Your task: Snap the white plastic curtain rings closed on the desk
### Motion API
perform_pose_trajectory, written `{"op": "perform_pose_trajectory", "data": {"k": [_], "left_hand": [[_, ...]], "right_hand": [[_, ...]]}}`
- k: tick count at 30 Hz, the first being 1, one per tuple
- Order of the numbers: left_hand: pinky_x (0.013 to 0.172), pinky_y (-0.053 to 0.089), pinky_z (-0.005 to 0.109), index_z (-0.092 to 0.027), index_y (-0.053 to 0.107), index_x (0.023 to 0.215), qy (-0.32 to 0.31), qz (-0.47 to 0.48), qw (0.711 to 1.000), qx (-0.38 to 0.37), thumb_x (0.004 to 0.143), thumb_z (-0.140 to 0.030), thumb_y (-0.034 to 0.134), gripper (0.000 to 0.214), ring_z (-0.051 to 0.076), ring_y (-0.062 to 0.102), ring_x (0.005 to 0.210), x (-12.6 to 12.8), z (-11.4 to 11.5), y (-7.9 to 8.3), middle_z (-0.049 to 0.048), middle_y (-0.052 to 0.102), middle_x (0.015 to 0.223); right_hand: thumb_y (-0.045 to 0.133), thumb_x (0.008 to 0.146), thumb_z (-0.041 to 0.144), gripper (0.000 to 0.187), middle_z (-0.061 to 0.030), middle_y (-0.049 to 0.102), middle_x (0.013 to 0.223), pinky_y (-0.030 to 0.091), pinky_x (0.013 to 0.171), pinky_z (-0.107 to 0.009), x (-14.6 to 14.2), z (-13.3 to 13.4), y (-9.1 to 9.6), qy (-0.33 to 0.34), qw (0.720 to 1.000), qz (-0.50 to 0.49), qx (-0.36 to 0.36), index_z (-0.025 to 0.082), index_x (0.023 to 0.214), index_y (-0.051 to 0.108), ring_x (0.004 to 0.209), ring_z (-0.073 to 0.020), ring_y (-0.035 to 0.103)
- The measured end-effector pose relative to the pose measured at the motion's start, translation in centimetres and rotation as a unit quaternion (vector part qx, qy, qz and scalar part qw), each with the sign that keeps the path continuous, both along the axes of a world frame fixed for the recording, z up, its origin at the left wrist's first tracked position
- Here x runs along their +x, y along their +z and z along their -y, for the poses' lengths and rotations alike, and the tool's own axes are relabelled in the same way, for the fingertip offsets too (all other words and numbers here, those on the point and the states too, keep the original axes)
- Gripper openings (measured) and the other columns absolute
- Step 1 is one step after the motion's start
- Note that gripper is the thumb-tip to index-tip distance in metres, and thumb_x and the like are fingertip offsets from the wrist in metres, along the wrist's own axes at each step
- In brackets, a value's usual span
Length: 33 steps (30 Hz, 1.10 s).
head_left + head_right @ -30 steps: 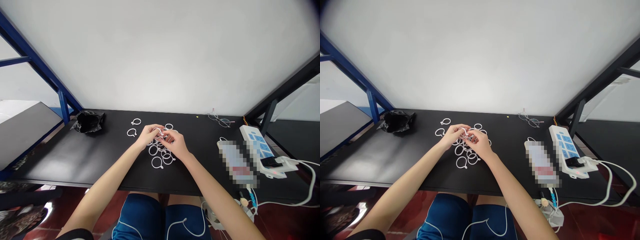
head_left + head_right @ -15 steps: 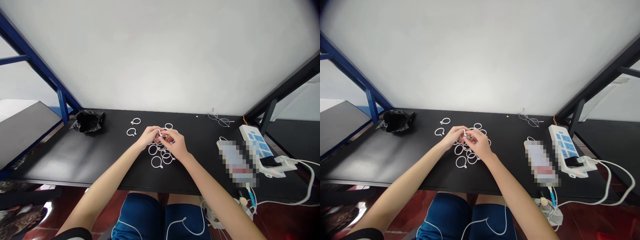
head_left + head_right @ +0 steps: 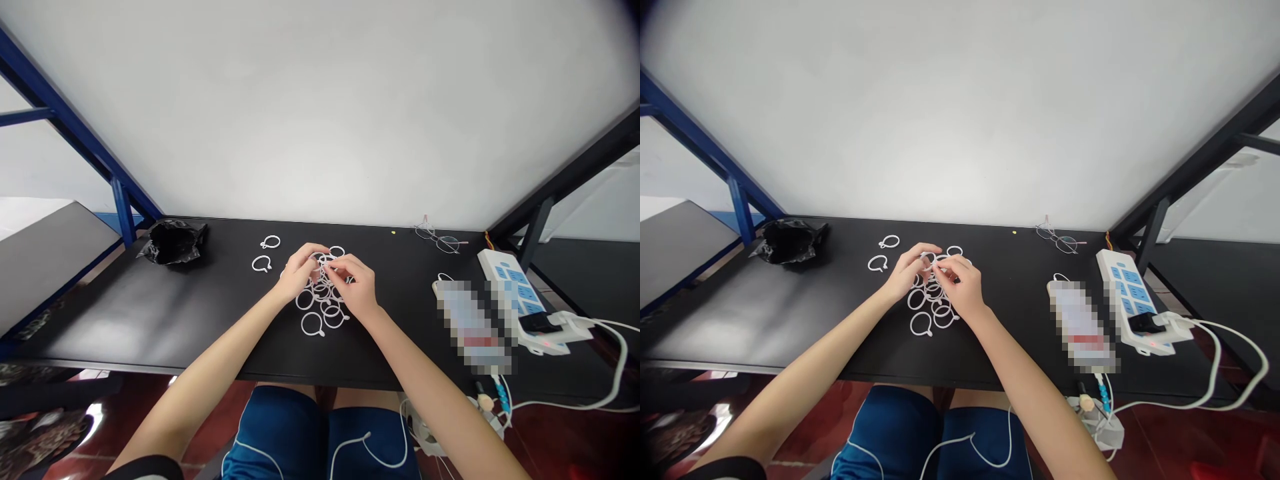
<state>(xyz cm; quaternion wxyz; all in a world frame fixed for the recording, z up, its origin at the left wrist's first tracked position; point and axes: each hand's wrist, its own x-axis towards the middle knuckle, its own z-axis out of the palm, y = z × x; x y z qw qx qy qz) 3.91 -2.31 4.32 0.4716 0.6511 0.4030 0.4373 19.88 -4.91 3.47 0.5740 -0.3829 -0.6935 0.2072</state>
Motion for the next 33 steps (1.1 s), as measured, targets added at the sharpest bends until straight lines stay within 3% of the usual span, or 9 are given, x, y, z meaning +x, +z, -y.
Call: {"op": "perform_pose_trajectory", "data": {"k": [2, 4, 7, 11, 16, 20, 26, 29, 33], "left_hand": [[0.062, 0.052, 0.025, -0.017, 0.061, 0.116, -0.028, -0.051, 0.993, 0.098, 0.071, -0.014, 0.044, 0.047, 0.015, 0.058, 0.08, -0.3, 0.4, 0.3, 0.0116, 0.054, 0.13], [0.065, 0.052, 0.025, -0.018, 0.057, 0.121, -0.048, -0.098, 0.981, 0.162, 0.07, -0.01, 0.046, 0.054, 0.017, 0.058, 0.091, -0.5, 0.6, 0.5, 0.0124, 0.047, 0.138], [0.064, 0.05, 0.024, -0.019, 0.054, 0.122, -0.039, -0.138, 0.969, 0.204, 0.07, -0.006, 0.045, 0.054, 0.017, 0.057, 0.09, -0.5, 0.6, 0.4, 0.012, 0.051, 0.13], [0.065, 0.047, 0.024, -0.019, 0.057, 0.099, -0.006, -0.173, 0.953, 0.249, 0.07, 0.0, 0.041, 0.038, 0.015, 0.058, 0.084, -0.7, 0.2, -0.2, 0.007, 0.061, 0.111], [0.057, 0.038, 0.022, -0.019, 0.054, 0.087, 0.04, -0.229, 0.939, 0.253, 0.066, 0.001, 0.04, 0.032, 0.01, 0.046, 0.058, -1.1, 0.1, -0.4, 0.0005, 0.059, 0.082], [0.057, 0.036, 0.023, -0.019, 0.054, 0.084, 0.07, -0.265, 0.927, 0.257, 0.071, -0.006, 0.044, 0.021, 0.011, 0.049, 0.06, -0.8, 0.4, -0.4, 0.0005, 0.06, 0.079], [0.055, 0.031, 0.024, -0.02, 0.055, 0.077, 0.111, -0.373, 0.893, 0.227, 0.07, -0.017, 0.05, 0.009, 0.014, 0.051, 0.058, -0.5, 0.6, -0.1, 0.0006, 0.06, 0.07], [0.053, 0.03, 0.023, -0.02, 0.055, 0.077, 0.114, -0.37, 0.892, 0.234, 0.072, -0.022, 0.053, 0.006, 0.013, 0.05, 0.057, -0.3, 0.7, 0.1, 0.0004, 0.06, 0.07], [0.052, 0.029, 0.022, -0.019, 0.055, 0.082, 0.119, -0.336, 0.896, 0.264, 0.085, -0.031, 0.049, 0.014, 0.011, 0.047, 0.055, -0.3, 0.7, -0.1, -0.0007, 0.057, 0.068]], "right_hand": [[0.065, 0.084, 0.025, 0.007, -0.0036, 0.067, 0.085, 0.051, 0.055, -0.029, 0.1, -0.1, 0.0, -0.015, 1.0, -0.016, 0.001, 0.026, 0.085, 0.072, 0.063, -0.0144, 0.061], [0.066, 0.084, 0.025, 0.007, -0.0036, 0.067, 0.086, 0.051, 0.055, -0.028, 0.3, -0.2, 0.0, -0.023, 0.999, -0.027, 0.0, 0.025, 0.086, 0.072, 0.063, -0.0143, 0.061], [0.065, 0.084, 0.025, 0.007, -0.0038, 0.068, 0.085, 0.052, 0.054, -0.027, 0.4, -0.4, 0.0, -0.029, 0.999, -0.026, 0.007, 0.024, 0.085, 0.072, 0.064, -0.0142, 0.062], [0.064, 0.085, 0.02, 0.009, -0.0042, 0.069, 0.084, 0.052, 0.054, -0.026, 0.1, -0.3, -0.1, -0.005, 0.999, 0.008, 0.054, 0.022, 0.085, 0.073, 0.068, -0.0144, 0.063], [0.064, 0.086, 0.019, 0.009, -0.0035, 0.07, 0.083, 0.051, 0.053, -0.026, -0.3, -0.1, -0.2, 0.019, 0.998, 0.017, 0.051, 0.022, 0.087, 0.072, 0.067, -0.0138, 0.062], [0.063, 0.086, 0.023, 0.01, -0.003, 0.069, 0.081, 0.052, 0.054, -0.026, -0.5, 0.1, -0.4, 0.006, 1.0, 0.012, 0.027, 0.022, 0.086, 0.073, 0.065, -0.0136, 0.062], [0.063, 0.087, 0.023, 0.01, -0.0035, 0.068, 0.078, 0.051, 0.053, -0.027, -1.2, 0.6, -0.9, -0.014, 0.997, 0.042, 0.069, 0.022, 0.086, 0.073, 0.059, -0.0123, 0.058], [0.062, 0.087, 0.021, 0.01, -0.0027, 0.068, 0.077, 0.051, 0.053, -0.026, -1.6, 0.9, -0.9, -0.013, 0.994, 0.05, 0.099, 0.023, 0.085, 0.072, 0.057, -0.0117, 0.058], [0.063, 0.087, 0.019, 0.009, -0.0027, 0.068, 0.079, 0.052, 0.052, -0.026, -1.9, 1.2, -0.6, -0.019, 0.992, 0.045, 0.117, 0.023, 0.085, 0.071, 0.053, -0.0102, 0.056]]}}
